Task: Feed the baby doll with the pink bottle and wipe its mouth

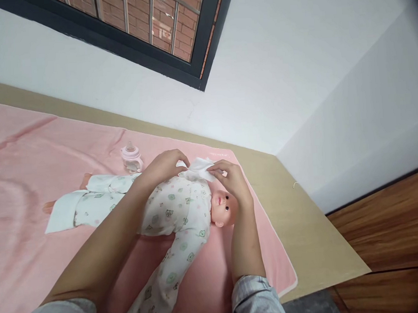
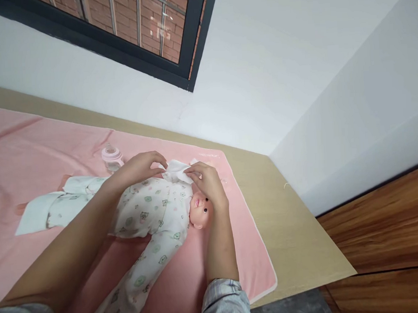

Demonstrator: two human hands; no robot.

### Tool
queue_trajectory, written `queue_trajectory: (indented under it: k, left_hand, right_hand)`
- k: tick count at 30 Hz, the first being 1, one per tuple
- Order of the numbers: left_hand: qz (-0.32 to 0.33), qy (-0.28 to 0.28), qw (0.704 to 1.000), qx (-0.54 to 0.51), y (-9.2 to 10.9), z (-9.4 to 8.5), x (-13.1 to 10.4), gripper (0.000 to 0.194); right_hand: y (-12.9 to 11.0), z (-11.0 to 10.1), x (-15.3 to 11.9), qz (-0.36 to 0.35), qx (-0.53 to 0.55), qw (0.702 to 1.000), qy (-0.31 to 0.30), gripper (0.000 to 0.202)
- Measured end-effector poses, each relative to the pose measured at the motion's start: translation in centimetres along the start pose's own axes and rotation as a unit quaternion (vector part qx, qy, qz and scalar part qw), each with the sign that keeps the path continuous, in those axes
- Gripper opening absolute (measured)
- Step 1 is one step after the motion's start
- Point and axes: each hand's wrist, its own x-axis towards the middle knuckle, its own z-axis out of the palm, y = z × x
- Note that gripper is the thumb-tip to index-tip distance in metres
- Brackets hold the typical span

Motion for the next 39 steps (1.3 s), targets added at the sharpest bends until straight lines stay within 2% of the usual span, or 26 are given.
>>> queue_trajectory:
  k: [2, 5, 8, 10, 14, 18, 21, 24, 30, 35, 39]
  left_hand:
    - [-0.016, 0.014, 1.0, -0.002, -0.5, -1.3, -0.4, 0.019]
    - [-0.065, 0.056, 0.996, -0.016, -1.1, -3.6, -1.2, 0.023]
    - [-0.111, 0.105, 0.988, -0.026, -2.1, -5.8, -2.2, 0.025]
    - [-0.135, 0.138, 0.981, -0.034, -2.9, -6.8, -2.7, 0.024]
    - [-0.188, 0.199, 0.959, -0.077, -4.3, -7.9, -3.7, 0.023]
    - [-0.215, 0.256, 0.941, -0.051, -5.2, -8.5, -4.6, 0.031]
    - [-0.255, 0.281, 0.924, -0.04, -6.2, -8.9, -5.0, 0.037]
    - [-0.291, 0.275, 0.915, -0.043, -7.3, -8.9, -5.2, 0.043]
    - [-0.314, 0.257, 0.911, -0.07, -8.4, -8.4, -5.3, 0.063]
    - [-0.318, 0.204, 0.923, -0.077, -9.7, -8.2, -5.3, 0.078]
    - [-0.329, 0.124, 0.934, -0.072, -11.9, -7.4, -5.3, 0.092]
  right_hand:
    - [1.1, -0.5, 0.1, 0.022, -0.023, 0.999, 0.024, 0.015]
    - [3.7, -1.3, 0.4, 0.059, -0.116, 0.991, 0.043, 0.026]
    - [6.8, -1.9, 0.8, 0.099, -0.209, 0.972, 0.036, 0.039]
    - [8.8, -2.1, 1.2, 0.125, -0.226, 0.966, 0.026, 0.04]
    - [11.6, -2.0, 2.4, 0.161, -0.175, 0.971, 0.025, 0.04]
    - [13.2, -1.3, 3.7, 0.206, -0.045, 0.977, 0.01, 0.047]
    - [14.2, -0.8, 4.2, 0.251, 0.038, 0.967, -0.02, 0.052]
    - [15.3, -0.4, 4.0, 0.273, 0.04, 0.961, -0.021, 0.049]
    - [16.6, -0.6, 2.3, 0.272, -0.004, 0.961, 0.05, 0.041]
    - [17.5, -1.0, 0.5, 0.259, -0.052, 0.948, 0.179, 0.039]
    - [18.7, -0.4, -1.0, 0.235, -0.091, 0.924, 0.288, 0.038]
